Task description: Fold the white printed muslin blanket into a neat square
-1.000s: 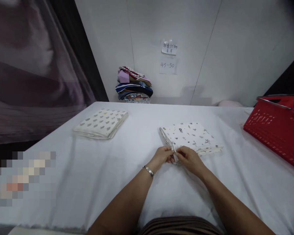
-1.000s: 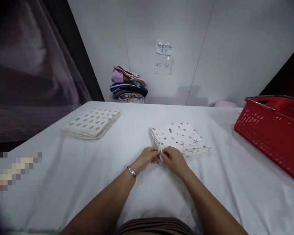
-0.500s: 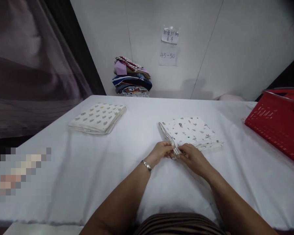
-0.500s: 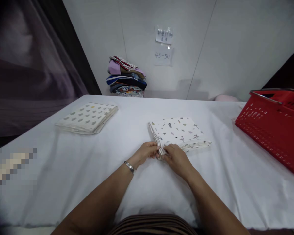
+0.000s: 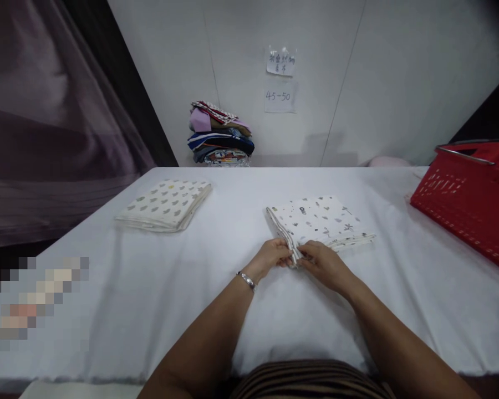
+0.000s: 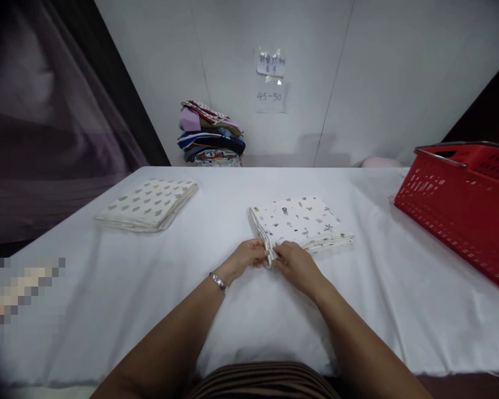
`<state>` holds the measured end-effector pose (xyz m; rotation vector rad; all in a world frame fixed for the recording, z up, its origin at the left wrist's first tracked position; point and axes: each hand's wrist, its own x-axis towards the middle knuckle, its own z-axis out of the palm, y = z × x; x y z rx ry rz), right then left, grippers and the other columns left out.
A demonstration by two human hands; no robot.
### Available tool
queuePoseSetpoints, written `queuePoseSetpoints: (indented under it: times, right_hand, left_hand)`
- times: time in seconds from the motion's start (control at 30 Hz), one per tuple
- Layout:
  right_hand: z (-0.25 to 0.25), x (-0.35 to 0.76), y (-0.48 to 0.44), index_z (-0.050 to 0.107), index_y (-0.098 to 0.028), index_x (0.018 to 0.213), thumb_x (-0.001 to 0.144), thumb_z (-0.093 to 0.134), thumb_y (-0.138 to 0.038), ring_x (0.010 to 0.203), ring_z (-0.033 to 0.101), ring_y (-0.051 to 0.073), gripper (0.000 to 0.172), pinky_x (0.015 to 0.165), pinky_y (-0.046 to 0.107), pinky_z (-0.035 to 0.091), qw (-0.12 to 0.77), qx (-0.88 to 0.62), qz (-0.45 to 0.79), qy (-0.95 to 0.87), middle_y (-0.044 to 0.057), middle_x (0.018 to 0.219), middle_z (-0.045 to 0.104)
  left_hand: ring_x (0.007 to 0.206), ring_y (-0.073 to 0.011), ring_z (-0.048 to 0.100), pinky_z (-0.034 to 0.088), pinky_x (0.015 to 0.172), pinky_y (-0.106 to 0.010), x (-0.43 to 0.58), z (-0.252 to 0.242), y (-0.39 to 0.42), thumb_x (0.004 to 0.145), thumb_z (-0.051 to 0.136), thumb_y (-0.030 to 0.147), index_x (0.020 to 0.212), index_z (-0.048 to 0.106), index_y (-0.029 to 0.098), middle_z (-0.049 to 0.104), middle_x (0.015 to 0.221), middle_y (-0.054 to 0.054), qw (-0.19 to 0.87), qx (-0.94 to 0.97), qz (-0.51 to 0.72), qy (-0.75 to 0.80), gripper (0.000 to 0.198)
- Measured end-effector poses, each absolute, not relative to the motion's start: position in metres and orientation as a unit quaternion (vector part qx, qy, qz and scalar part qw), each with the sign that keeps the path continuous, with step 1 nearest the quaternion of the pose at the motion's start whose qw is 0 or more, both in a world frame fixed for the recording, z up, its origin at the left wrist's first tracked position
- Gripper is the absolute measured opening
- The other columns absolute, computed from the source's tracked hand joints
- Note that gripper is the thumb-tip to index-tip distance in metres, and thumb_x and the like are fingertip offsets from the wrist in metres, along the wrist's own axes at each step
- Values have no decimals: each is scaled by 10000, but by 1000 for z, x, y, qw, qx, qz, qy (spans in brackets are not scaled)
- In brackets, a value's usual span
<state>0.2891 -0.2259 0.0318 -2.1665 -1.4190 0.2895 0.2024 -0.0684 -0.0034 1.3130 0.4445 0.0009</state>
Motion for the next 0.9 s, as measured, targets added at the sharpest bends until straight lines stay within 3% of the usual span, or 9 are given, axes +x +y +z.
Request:
queuePoseSetpoints:
  times: [0.33,0.6,0.9]
  right_hand:
    - [32,285,-226,608,-218,950,815,462,-188,820,534,159,201,676,257,390,271,-818,42,-505,22,862,592]
    - [26,280,-224,585,-204,945,821,450,-184,799,527,159,184,675,261,391,213,-815,31,-538,32,854,571]
    - [20,276,-224,558,-182,967,769,597,-235,824,496,208,208,685,300,391,155,-792,-78,-585,66,882,555]
  left_hand:
    - [530,-97,569,395,475,-184,202,-1,-71,669,641,206,845,595,126,632,633,-20,763,613,3,207,199]
    - [490,-95,559,392,462,-186,202,0,-74,671,620,193,789,587,127,600,567,4,754,615,4,233,140]
    - [472,-83,544,365,441,-179,202,3,-75,663,557,144,732,592,127,596,574,6,757,611,4,232,79]
